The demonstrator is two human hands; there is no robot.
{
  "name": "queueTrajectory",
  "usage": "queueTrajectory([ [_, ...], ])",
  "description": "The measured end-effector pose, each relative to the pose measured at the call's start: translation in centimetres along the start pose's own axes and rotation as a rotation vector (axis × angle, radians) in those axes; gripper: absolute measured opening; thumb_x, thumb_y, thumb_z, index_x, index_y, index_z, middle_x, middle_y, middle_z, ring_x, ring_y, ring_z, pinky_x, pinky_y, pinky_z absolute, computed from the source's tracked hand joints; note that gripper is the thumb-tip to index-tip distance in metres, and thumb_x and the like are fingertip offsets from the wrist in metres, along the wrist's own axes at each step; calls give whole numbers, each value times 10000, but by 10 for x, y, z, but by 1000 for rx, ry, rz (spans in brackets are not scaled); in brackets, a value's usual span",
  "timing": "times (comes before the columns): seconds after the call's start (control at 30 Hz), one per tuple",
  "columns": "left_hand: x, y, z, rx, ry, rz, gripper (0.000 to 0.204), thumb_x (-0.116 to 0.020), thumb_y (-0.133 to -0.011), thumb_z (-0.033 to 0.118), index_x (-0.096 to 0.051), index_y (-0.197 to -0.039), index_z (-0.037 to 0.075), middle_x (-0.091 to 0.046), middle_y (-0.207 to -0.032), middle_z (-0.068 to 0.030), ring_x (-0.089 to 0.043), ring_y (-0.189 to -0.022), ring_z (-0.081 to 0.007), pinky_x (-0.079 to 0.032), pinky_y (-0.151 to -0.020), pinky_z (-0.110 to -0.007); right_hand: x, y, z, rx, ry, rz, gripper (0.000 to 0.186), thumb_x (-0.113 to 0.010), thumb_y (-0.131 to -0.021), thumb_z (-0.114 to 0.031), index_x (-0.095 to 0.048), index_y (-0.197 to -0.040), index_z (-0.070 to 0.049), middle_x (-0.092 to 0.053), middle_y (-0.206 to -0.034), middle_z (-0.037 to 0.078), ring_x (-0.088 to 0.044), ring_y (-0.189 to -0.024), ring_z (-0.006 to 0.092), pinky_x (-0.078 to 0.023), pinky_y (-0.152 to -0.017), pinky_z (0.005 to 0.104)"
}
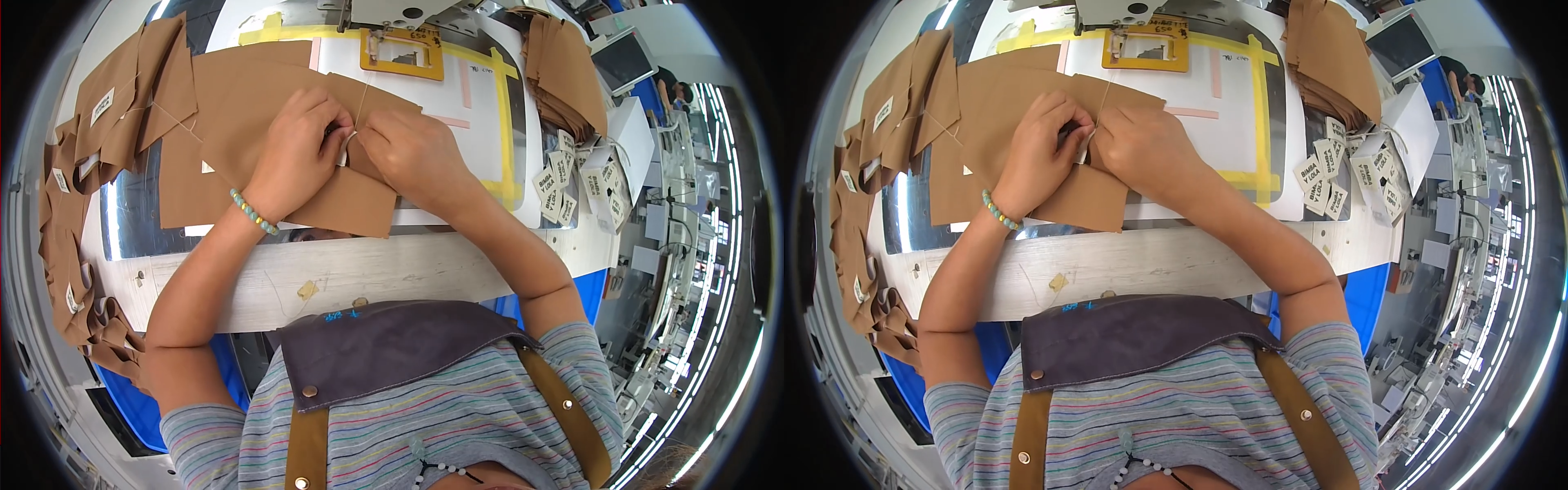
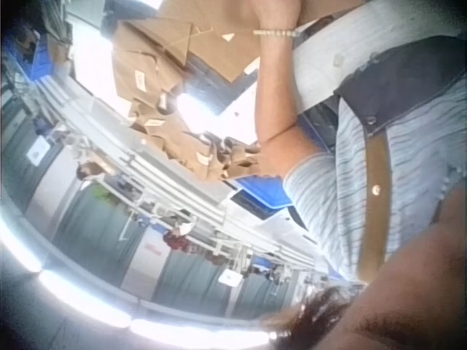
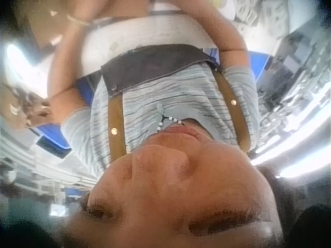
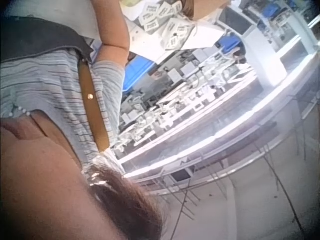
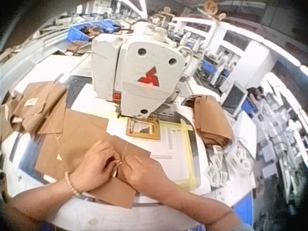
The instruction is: The recorder is sewing labels onto pieces of leather using an industrial sewing machine.
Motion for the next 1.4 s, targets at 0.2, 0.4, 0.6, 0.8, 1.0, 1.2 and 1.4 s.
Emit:
queueTrajectory([
  [0.2, 0, 2, -3, 4, -9, -13, 97, -735, -897, -14, -681, -970, 20, -641, -1000, -121, -595, -1012, -343, -504, -892, -427, -5, -2, 5, -22, 8, -69, 82, -749, -824, -73, -680, -851, -38, -647, -870, 67, -682, -731, 252, -556, -593, 362],
  [0.4, 4, 3, 9, -20, -9, -70, 278, -806, -843, 40, -698, -1099, 18, -634, -1110, -133, -597, -1118, -352, -515, -982, -429, -9, -4, 24, -124, -180, -60, 91, -778, -825, -87, -699, -854, -52, -673, -836, 39, -685, -722, 260, -556, -617, 385],
  [0.6, 3, 2, 6, -19, -4, -80, 304, -822, -832, 46, -708, -1111, 10, -631, -1123, -126, -603, -1124, -351, -527, -980, -436, -4, -8, 28, -232, -317, -145, 65, -767, -842, -84, -715, -845, -44, -686, -828, 52, -687, -731, 265, -550, -641, 397],
  [0.8, 3, 3, 1, -5, -7, -66, 224, -786, -868, -3, -688, -1069, 17, -629, -1098, -133, -610, -1090, -354, -525, -946, -427, -2, -1, 23, -160, -264, -136, 58, -777, -893, -95, -760, -908, -41, -707, -892, 49, -706, -788, 270, -577, -687, 395],
  [1.0, 0, -1, -1, -25, -16, -42, 135, -753, -894, -31, -654, -974, 12, -617, -1010, -129, -596, -1011, -359, -510, -870, -443, -3, 9, 21, -164, -214, -144, 102, -806, -918, -125, -777, -975, -47, -735, -991, 65, -717, -825, 292, -592, -712, 405],
  [1.2, -2, -3, -2, -17, -5, -26, 97, -730, -910, -39, -654, -955, 2, -616, -971, -125, -590, -995, -356, -501, -868, -444, -8, 14, 20, -152, -210, -26, 113, -821, -900, -101, -777, -991, -51, -742, -1005, 76, -724, -831, 291, -595, -705, 403],
  [1.4, -2, -4, -1, -11, -2, -30, 93, -724, -913, -42, -653, -955, -1, -618, -978, -126, -587, -996, -356, -497, -882, -444, -10, 12, 19, -132, -166, 1, 92, -816, -890, -84, -743, -931, -45, -712, -943, 65, -705, -781, 276, -581, -661, 386],
])
Point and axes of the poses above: each hand's wrist, its own y-axis away from the middle knuckle, its own x-axis out of the back of the hand, z = x × y, the point moved 4 cm from there along -y, towards the middle knuckle
